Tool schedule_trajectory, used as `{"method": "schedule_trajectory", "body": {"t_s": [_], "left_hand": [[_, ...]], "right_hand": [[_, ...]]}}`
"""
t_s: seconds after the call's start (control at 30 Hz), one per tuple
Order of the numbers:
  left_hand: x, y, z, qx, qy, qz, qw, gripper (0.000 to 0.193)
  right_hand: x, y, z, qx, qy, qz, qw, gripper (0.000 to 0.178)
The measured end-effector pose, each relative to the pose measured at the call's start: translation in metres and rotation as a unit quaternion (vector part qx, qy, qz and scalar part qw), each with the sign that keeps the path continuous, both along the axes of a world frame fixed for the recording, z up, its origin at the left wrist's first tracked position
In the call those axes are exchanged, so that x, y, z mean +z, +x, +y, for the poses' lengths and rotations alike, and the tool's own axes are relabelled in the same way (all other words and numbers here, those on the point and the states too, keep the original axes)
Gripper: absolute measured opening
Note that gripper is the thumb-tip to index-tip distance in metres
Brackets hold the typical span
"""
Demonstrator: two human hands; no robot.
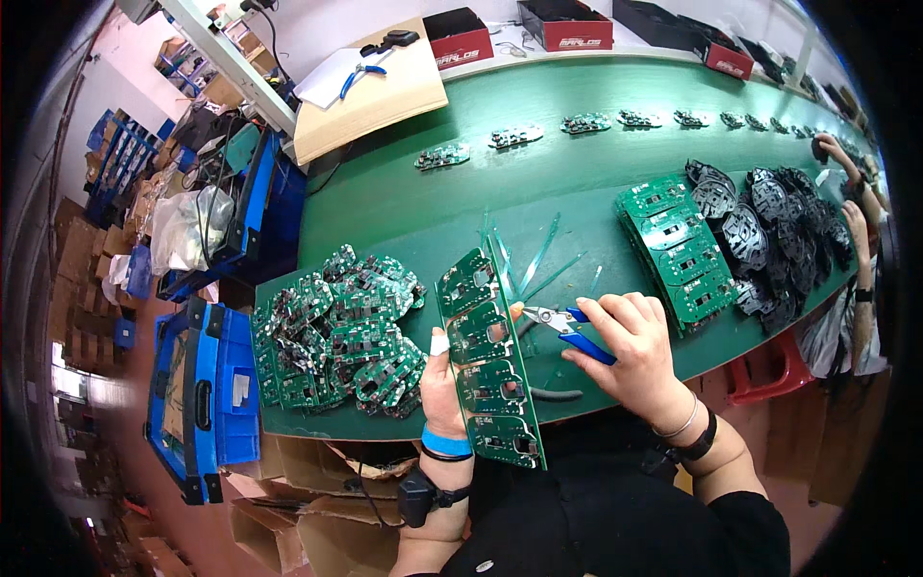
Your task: Cutting components and assembling printed circuit boards at a workstation.
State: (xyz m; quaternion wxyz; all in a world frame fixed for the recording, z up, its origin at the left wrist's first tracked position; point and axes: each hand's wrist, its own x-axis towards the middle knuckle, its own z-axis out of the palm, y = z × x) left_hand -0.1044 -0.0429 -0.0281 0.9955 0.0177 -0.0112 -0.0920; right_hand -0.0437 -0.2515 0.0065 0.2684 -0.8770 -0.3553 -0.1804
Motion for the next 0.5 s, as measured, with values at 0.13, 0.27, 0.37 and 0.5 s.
{"method": "schedule_trajectory", "body": {"t_s": [0.13,0.27,0.37,0.5], "left_hand": [[-0.008,0.001,0.005,0.000,-0.013,-0.015,1.000,0.056],[-0.003,-0.004,0.011,0.028,0.040,0.025,0.998,0.055],[-0.005,-0.007,0.011,0.027,0.067,0.054,0.996,0.057],[-0.004,-0.006,0.005,-0.013,0.082,0.062,0.995,0.063]], "right_hand": [[-0.004,-0.004,-0.007,0.001,0.008,0.027,1.000,0.055],[-0.022,-0.009,-0.028,0.002,-0.063,0.093,0.994,0.057],[-0.034,-0.008,-0.035,0.013,-0.082,0.070,0.994,0.055],[-0.024,-0.004,-0.022,0.043,0.008,0.086,0.995,0.047]]}}
